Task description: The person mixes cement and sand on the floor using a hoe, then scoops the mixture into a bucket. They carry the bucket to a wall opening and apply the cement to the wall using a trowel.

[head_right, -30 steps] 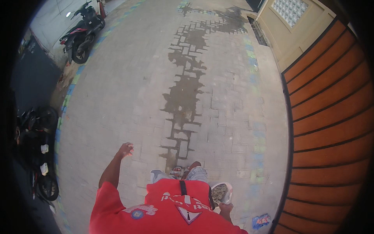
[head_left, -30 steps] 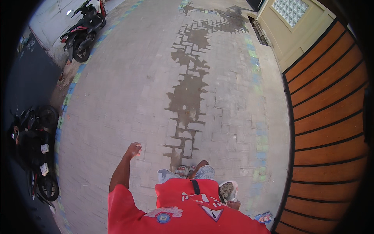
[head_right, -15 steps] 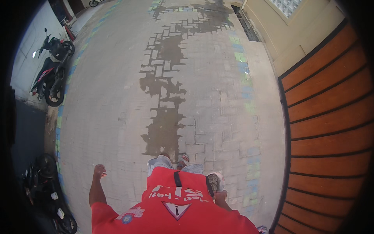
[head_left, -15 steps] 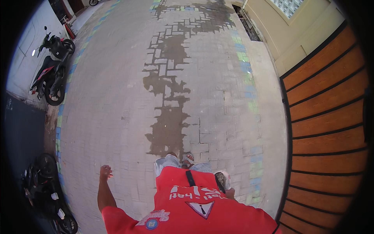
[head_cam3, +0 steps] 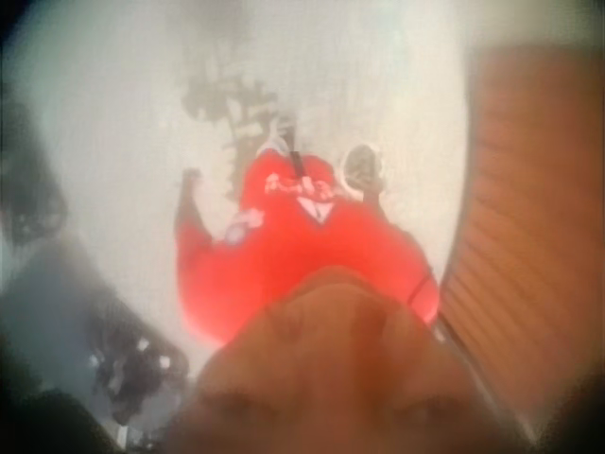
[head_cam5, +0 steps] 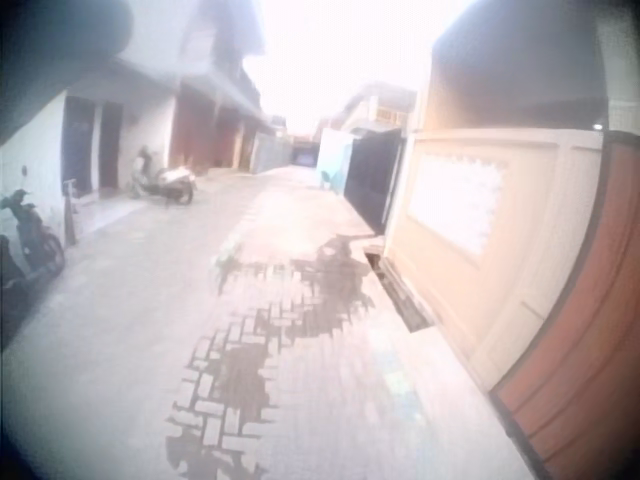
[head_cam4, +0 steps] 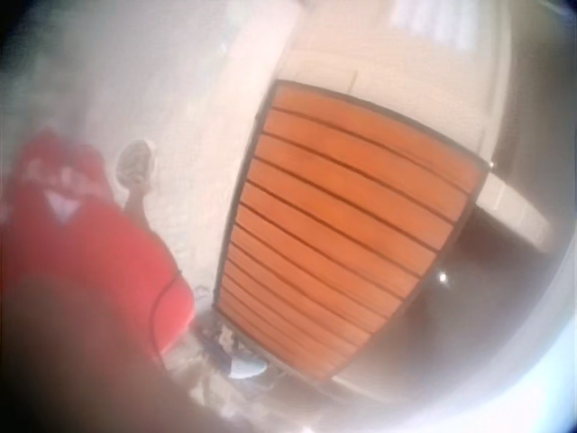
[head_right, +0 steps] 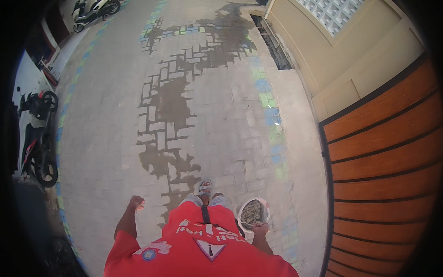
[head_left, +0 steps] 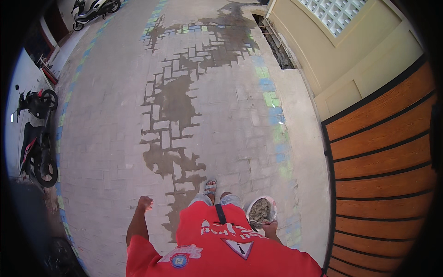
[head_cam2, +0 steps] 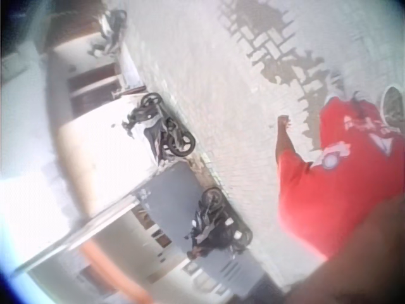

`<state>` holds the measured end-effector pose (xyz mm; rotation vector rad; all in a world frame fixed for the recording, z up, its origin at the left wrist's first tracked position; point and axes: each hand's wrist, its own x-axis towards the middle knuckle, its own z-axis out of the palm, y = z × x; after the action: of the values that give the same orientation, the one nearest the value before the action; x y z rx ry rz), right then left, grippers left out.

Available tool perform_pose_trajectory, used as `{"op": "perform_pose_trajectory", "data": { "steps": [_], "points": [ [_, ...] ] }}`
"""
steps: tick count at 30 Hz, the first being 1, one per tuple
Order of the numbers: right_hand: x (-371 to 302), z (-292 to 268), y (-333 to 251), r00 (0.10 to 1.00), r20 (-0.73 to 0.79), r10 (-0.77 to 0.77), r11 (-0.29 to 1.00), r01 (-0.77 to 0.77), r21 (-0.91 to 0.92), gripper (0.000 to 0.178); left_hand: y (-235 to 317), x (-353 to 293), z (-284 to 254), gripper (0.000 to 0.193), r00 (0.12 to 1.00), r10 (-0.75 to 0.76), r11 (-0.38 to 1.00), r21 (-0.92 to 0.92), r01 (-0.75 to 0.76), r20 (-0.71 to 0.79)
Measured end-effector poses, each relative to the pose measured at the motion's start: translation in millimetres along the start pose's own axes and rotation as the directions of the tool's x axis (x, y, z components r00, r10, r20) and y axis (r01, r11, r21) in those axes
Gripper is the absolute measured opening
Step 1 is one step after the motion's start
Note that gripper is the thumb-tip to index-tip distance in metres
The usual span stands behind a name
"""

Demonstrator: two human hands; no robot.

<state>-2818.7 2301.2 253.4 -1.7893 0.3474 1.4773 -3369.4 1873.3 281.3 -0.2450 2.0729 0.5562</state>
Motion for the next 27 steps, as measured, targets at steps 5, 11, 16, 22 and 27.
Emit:
{"op": "perform_pose_trajectory", "data": {
  "steps": [5, 11, 16, 22, 27],
  "points": [
    [19, 121, 7, 0.979, 0.199, -0.030, 0.917, 0.107, -0.385, 0.018, 266, 37, -25, 0.022, 0.825, 0.518, 0.854, -0.194, -0.483, 0.225],
    [34, 366, 26, 0.997, -0.058, 0.059, 0.997, -0.063, -0.055, 0.014, 453, 95, -92, 0.030, 0.899, 0.432, 0.897, -0.144, -0.419, 0.072],
    [25, 519, 31, 0.989, -0.077, 0.124, 0.992, -0.122, 0.037, 0.015, 500, 192, -142, 0.034, 0.940, 0.314, 0.944, 0.154, -0.293, -0.137],
    [-28, 683, 4, 0.997, -0.083, 0.001, 0.998, 0.004, 0.056, 0.027, 688, 245, -188, 0.028, 0.993, -0.004, 0.993, 0.117, -0.009, 0.116],
    [-25, 860, -6, 0.985, -0.046, -0.169, 0.978, 0.173, 0.115, 0.028, 832, 350, -198, 0.028, 0.997, 0.033, 0.999, -0.022, -0.032, 0.075]
  ]
}}
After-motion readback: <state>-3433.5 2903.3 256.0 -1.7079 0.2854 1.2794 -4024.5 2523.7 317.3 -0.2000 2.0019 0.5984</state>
